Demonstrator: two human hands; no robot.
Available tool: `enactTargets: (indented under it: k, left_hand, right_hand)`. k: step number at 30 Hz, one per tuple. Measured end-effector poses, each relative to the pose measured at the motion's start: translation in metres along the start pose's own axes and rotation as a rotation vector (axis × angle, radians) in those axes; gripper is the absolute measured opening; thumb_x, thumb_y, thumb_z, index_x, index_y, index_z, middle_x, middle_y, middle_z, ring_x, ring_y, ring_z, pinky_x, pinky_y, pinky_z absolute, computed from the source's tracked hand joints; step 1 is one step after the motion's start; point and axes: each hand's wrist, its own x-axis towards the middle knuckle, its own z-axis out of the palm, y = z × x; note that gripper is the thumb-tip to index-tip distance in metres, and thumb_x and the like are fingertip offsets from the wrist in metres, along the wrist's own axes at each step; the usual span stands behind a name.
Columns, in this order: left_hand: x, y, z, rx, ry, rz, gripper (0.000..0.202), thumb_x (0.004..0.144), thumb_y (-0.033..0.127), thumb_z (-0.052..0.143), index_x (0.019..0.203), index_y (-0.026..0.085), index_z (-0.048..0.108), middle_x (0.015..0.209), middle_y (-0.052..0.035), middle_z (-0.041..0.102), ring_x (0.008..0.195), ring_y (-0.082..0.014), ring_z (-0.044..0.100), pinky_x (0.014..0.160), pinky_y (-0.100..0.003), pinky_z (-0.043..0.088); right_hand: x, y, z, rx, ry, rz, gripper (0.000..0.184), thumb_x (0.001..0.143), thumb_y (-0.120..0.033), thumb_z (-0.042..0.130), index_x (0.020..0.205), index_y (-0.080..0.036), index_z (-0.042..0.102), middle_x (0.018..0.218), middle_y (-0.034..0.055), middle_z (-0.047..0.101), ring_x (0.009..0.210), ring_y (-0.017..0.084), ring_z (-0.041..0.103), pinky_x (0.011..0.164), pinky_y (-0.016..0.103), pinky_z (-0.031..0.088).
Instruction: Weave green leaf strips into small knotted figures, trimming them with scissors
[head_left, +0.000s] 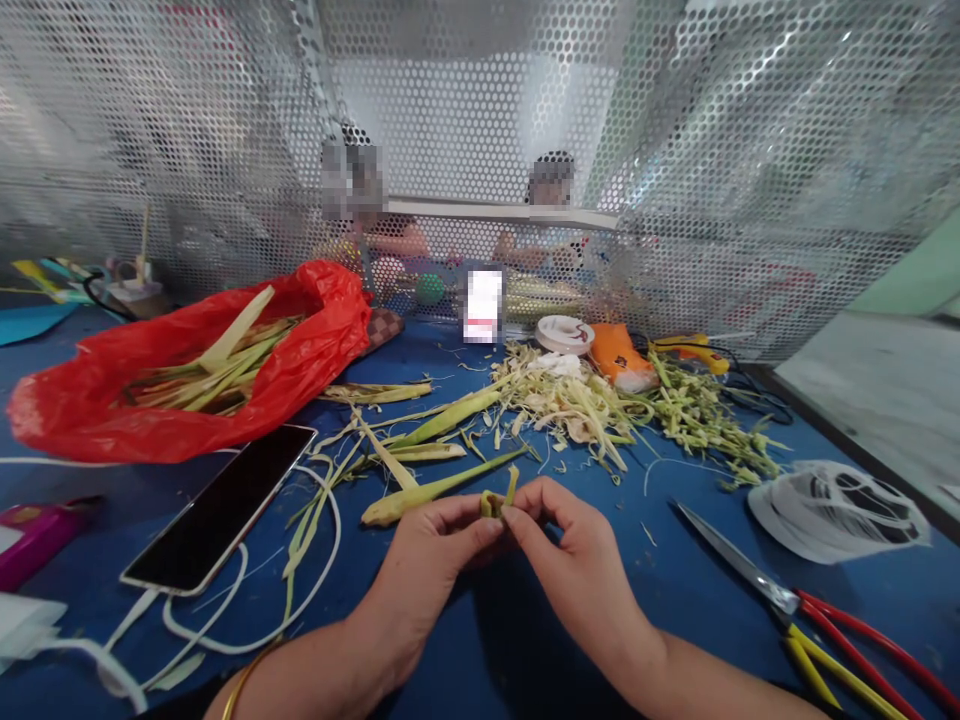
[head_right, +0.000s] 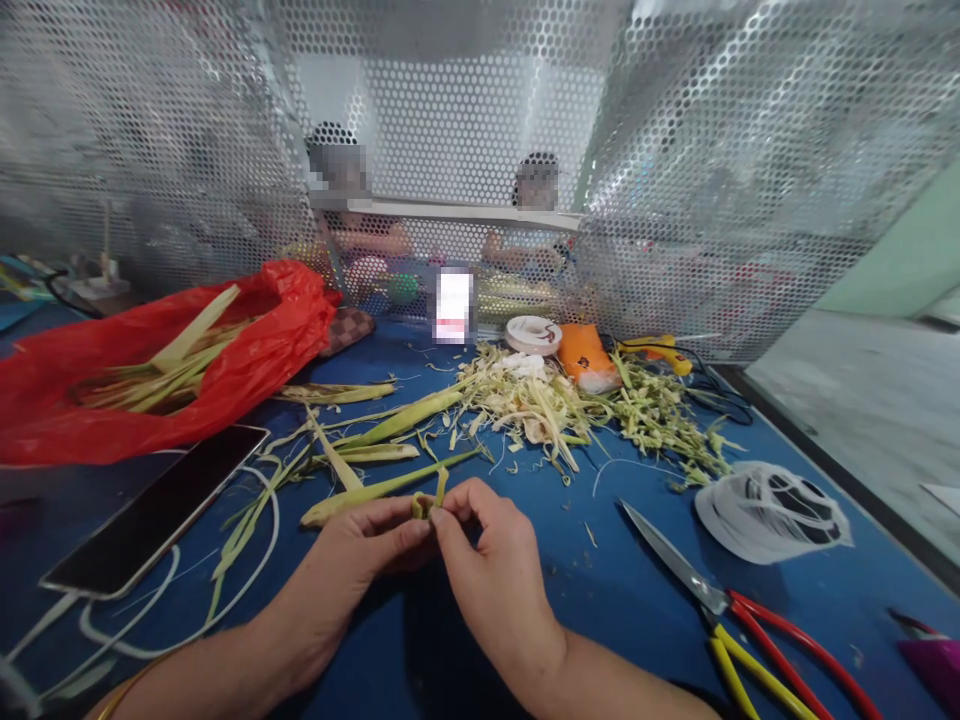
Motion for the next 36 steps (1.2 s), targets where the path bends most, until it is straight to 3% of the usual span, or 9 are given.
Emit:
enactTargets:
  k: [3,7,11,14,17,22,25,29,36]
  left_hand:
    - [-0.001,-0.001,0.000,0.001,0.021,0.022,0.028,0.063,0.029,0.080,0.088,0.017,0.078,0.086,-0.0055,0.075,0.085,-0.0190,0.066,0.089,-0.029,0.046]
    - [-0.002,0.000,0.001,0.041,0.072,0.064,0.028,0.063,0.031,0.080,0.088,0.018,0.078,0.085,-0.0049,0.075,0.082,-0.0180,0.066,0.082,-0.027,0.048]
    - [-0.001,0.006,0.001,0.029,0.114,0.100,0.024,0.064,0.030,0.080,0.085,0.018,0.078,0.084,-0.0043,0.075,0.076,-0.0153,0.065,0.075,-0.023,0.049]
    - [0.000,0.009,-0.002,0.004,0.166,0.097,0.022,0.064,0.030,0.080,0.083,0.018,0.077,0.078,-0.0025,0.074,0.069,-0.0131,0.065,0.072,-0.022,0.049]
    - [0.002,0.009,-0.005,0.008,0.159,0.083,0.022,0.065,0.030,0.079,0.082,0.017,0.076,0.077,-0.0033,0.074,0.068,-0.0125,0.065,0.069,-0.021,0.048]
    - [0.004,0.007,-0.005,0.029,0.148,0.062,0.031,0.064,0.030,0.080,0.090,0.014,0.072,0.075,-0.0049,0.075,0.064,-0.0113,0.065,0.063,-0.020,0.047]
    - [0.003,0.007,-0.002,0.013,0.170,0.049,0.035,0.058,0.030,0.083,0.084,0.014,0.066,0.068,-0.0035,0.073,0.063,-0.0140,0.067,0.067,-0.024,0.050]
    - [0.000,0.007,0.001,0.069,0.163,0.074,0.034,0.055,0.030,0.084,0.078,0.014,0.063,0.066,-0.0033,0.072,0.064,-0.0153,0.068,0.069,-0.026,0.051]
    - [0.000,0.006,0.001,0.170,0.161,0.129,0.025,0.059,0.028,0.080,0.074,0.014,0.065,0.068,-0.0035,0.071,0.066,-0.0148,0.066,0.069,-0.024,0.050]
  right_hand:
    - [-0.003,0.001,0.000,-0.055,0.022,-0.035,0.016,0.082,-0.028,0.055,0.068,-0.021,0.053,0.066,-0.0012,0.055,0.066,0.015,0.051,0.062,0.026,0.041]
    - [-0.003,0.000,0.004,0.134,0.018,0.100,0.013,0.082,-0.034,0.060,0.084,-0.022,0.054,0.060,-0.0044,0.054,0.059,0.014,0.053,0.060,0.026,0.043]
    - [0.003,0.000,0.004,0.445,0.087,0.264,0.045,0.078,-0.047,0.066,0.111,-0.020,0.051,0.062,-0.0062,0.056,0.056,0.014,0.055,0.060,0.027,0.047]
    - [0.009,0.002,0.000,0.645,0.115,0.395,0.047,0.075,-0.051,0.068,0.107,-0.017,0.058,0.071,-0.0020,0.063,0.056,0.012,0.057,0.062,0.027,0.047]
    - [0.011,0.002,-0.003,0.712,0.043,0.403,0.035,0.071,-0.041,0.076,0.094,-0.016,0.068,0.076,-0.0001,0.065,0.059,0.010,0.056,0.065,0.025,0.046]
    - [0.009,-0.004,-0.007,0.588,0.030,0.170,0.010,0.072,-0.029,0.074,0.075,-0.020,0.073,0.073,0.0004,0.066,0.065,0.012,0.056,0.063,0.025,0.047]
    - [0.009,-0.006,-0.009,0.444,0.049,0.039,0.005,0.072,-0.024,0.072,0.070,-0.020,0.073,0.074,0.0011,0.066,0.070,0.014,0.057,0.066,0.026,0.048]
    - [0.008,-0.006,-0.008,0.386,0.000,0.082,0.009,0.074,-0.025,0.068,0.082,-0.020,0.070,0.071,-0.0003,0.065,0.064,0.013,0.057,0.062,0.026,0.048]
    - [0.004,-0.012,-0.008,0.224,-0.012,0.104,0.013,0.075,-0.027,0.063,0.066,-0.017,0.062,0.063,-0.0011,0.060,0.059,0.012,0.053,0.057,0.023,0.044]
